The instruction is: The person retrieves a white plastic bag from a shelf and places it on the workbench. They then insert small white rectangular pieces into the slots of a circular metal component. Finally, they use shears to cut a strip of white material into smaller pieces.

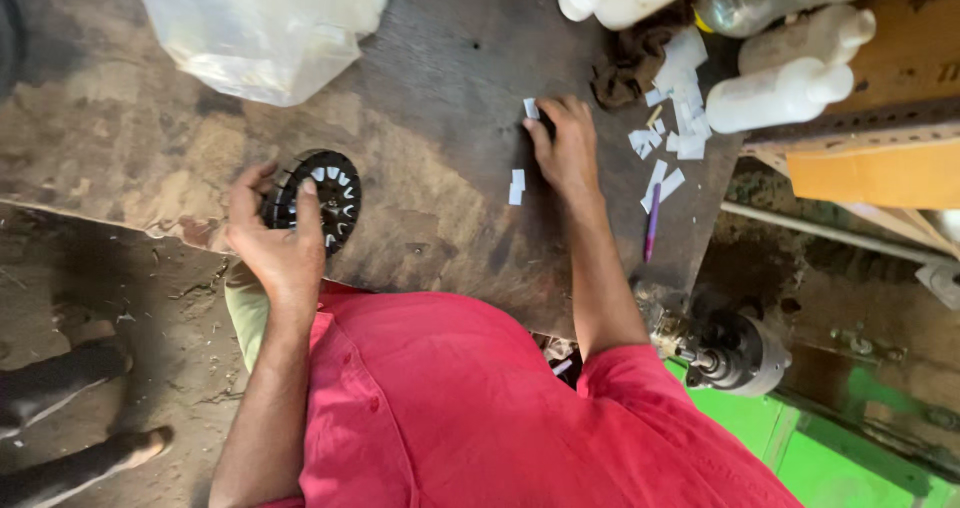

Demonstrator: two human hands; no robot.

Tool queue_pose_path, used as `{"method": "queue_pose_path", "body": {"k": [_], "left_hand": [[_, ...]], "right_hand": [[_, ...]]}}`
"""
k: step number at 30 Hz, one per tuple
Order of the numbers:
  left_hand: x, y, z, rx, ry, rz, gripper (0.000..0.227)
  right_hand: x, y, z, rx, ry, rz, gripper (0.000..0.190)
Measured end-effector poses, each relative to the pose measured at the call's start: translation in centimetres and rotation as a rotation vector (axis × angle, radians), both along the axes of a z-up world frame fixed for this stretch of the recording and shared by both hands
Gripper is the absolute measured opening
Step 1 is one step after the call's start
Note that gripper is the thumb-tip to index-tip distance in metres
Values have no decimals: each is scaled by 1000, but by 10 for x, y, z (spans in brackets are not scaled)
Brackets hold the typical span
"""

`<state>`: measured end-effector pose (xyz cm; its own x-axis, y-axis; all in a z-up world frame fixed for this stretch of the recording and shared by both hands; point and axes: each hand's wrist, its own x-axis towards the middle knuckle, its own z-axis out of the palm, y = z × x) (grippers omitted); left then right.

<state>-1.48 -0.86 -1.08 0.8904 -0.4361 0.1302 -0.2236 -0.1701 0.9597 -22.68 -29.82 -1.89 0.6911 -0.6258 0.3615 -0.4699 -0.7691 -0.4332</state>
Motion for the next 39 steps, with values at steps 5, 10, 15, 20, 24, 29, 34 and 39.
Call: {"method": "queue_pose_path", "body": {"k": [5, 10, 15, 20, 24, 29, 34, 39], "left_hand": [[1, 0, 4, 4, 5, -10, 33], [0, 4, -1, -9, -37, -10, 34], [2, 3, -3, 24, -134, -12, 36], [3, 4, -2, 31, -19, -5, 39], [3, 4, -3, 10, -124, -33, 37], [4, 0, 2, 41, -93, 0, 40], [2, 5, 0, -6, -41, -17, 42], [4, 0, -4, 2, -40, -24, 32]], "right_hand": [[21, -14, -14, 106, 71, -65, 25], [23, -22, -5, 375, 246, -152, 29], [21, -17, 3, 265, 296, -178, 30], [22, -18, -1, 205, 325, -225, 32], [25, -29, -6, 315, 408, -222, 30], [5, -38, 11, 551, 337, 94, 33], [-35, 4, 13, 502, 284, 234, 37], [-30, 41, 11, 299, 386, 105, 41]]}}
